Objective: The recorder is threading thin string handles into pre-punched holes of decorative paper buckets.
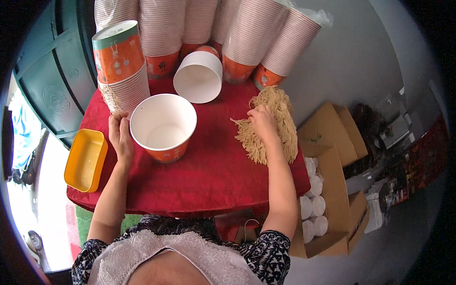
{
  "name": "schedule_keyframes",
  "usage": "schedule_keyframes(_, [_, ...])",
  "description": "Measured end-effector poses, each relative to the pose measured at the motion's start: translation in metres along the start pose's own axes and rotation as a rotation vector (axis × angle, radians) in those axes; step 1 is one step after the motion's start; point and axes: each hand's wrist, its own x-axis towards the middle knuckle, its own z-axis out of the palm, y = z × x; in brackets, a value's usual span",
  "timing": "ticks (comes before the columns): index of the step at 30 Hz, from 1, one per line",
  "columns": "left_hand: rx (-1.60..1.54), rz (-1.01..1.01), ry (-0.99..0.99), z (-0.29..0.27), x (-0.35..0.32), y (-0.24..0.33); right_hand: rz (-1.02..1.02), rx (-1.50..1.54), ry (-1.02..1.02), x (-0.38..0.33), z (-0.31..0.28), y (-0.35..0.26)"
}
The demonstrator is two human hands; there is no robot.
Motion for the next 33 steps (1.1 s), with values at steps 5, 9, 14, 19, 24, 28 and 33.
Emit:
schedule_keyframes(5, [-0.017,-0.036,0.001,-0.002,-0.002,-0.008,-0.05,-0.097,-0.109,0.012,0.015,0.006])
schedule_keyframes(9, [-0.034,-0.034,0.004,-0.002,-0.001,-0.002,-0.022,-0.171,-0.228,0.02,0.02,0.005])
schedule_keyframes(14, [-0.033,-0.046,-0.02,-0.001,0.0,0.003,-0.045,-0.062,-0.027,0.016,0.026,0.008])
schedule_keyframes(19, [-0.033,0.014,0.008,0.0,-0.001,-0.005,-0.133,0.173,0.114,-0.005,0.016,-0.038])
schedule_keyframes(24, [-0.072,-0.008,0.007,-0.005,0.003,-0.002,-0.089,0.55,0.019,-0.052,-0.01,-0.114])
schedule_keyframes(28, [-0.086,0.044,0.044,-0.008,0.009,0.014,-0.117,0.814,0.012,-0.089,-0.043,-0.18])
schedule_keyframes(33, [-0.075,0.082,-0.155,-0.02,0.005,0.081,-0.028,0.954,0.11,-0.114,-0.058,-0.219])
